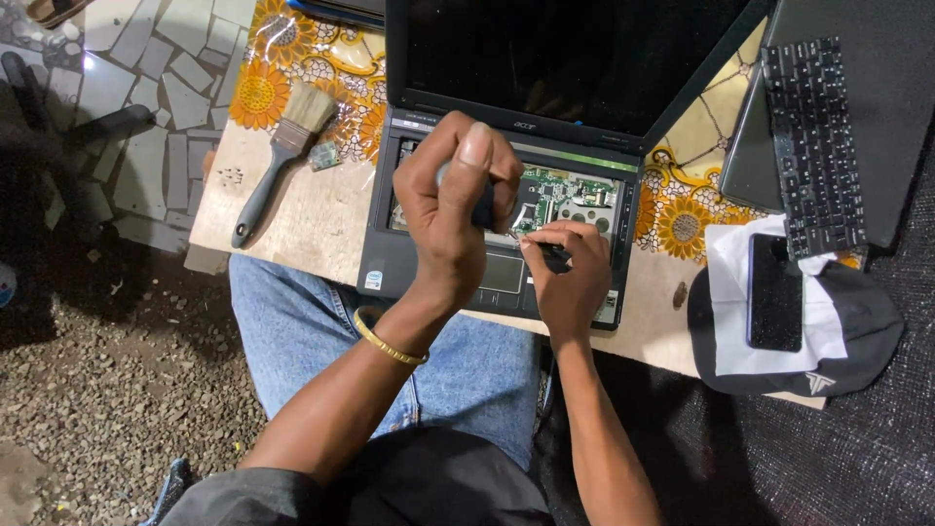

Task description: Disassembling a laptop to access internal components using a screwdriver and cleaning with a brush.

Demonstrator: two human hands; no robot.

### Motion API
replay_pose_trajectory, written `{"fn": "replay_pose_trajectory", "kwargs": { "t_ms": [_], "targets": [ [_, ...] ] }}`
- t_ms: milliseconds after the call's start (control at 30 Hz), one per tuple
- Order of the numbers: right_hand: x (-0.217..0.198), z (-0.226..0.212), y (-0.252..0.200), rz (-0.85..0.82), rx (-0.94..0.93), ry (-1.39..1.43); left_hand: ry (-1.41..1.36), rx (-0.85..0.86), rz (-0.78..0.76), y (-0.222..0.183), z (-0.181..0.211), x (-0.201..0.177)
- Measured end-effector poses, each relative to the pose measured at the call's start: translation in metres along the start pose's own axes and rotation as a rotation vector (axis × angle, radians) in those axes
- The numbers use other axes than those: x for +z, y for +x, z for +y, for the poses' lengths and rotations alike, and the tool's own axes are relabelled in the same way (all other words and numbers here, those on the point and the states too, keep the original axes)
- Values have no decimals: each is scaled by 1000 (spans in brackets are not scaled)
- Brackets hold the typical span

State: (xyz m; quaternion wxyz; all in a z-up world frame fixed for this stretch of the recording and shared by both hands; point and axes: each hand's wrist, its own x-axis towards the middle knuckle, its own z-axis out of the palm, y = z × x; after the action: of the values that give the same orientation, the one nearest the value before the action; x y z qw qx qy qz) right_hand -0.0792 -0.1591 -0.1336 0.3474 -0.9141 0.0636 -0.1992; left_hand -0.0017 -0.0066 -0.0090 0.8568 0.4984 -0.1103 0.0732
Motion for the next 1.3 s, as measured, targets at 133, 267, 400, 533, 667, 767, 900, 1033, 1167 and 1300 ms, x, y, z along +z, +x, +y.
{"fn": "replay_pose_trajectory", "kwargs": {
  "t_ms": [133, 267, 400, 533, 667, 767, 900, 1033, 1167, 1300],
  "targets": [
    [0, -3, 2, 6, 10, 27, -12, 6, -9, 0, -5, -1],
    [1, -2, 2, -2, 45, 10, 19, -7, 24, -2, -2, -2],
    [2, -1, 2, 3, 68, 5, 19, -13, 19, -2, 3, -3],
    [3, -1, 1, 20, 32, 2, 8, -10, 20, -4, 0, -6],
    [3, 0, -1, 14, 40, 31, -4, 45, 72, -2, -16, -15],
    [2, 10, -3, -6, 53, 61, 8, 113, 152, 0, -22, -23],
    [-3, 10, -5, -34, 89, 80, 35, 106, 243, -4, -14, -42],
    [-12, -1, -5, -43, 113, 116, -134, 22, 293, -6, -4, -70],
    [-18, 10, -4, -107, 43, 84, -197, 18, 335, -8, 5, -86],
    [-18, 13, -4, -124, 8, 92, -190, 23, 372, -14, 9, -97]
  ]
}}
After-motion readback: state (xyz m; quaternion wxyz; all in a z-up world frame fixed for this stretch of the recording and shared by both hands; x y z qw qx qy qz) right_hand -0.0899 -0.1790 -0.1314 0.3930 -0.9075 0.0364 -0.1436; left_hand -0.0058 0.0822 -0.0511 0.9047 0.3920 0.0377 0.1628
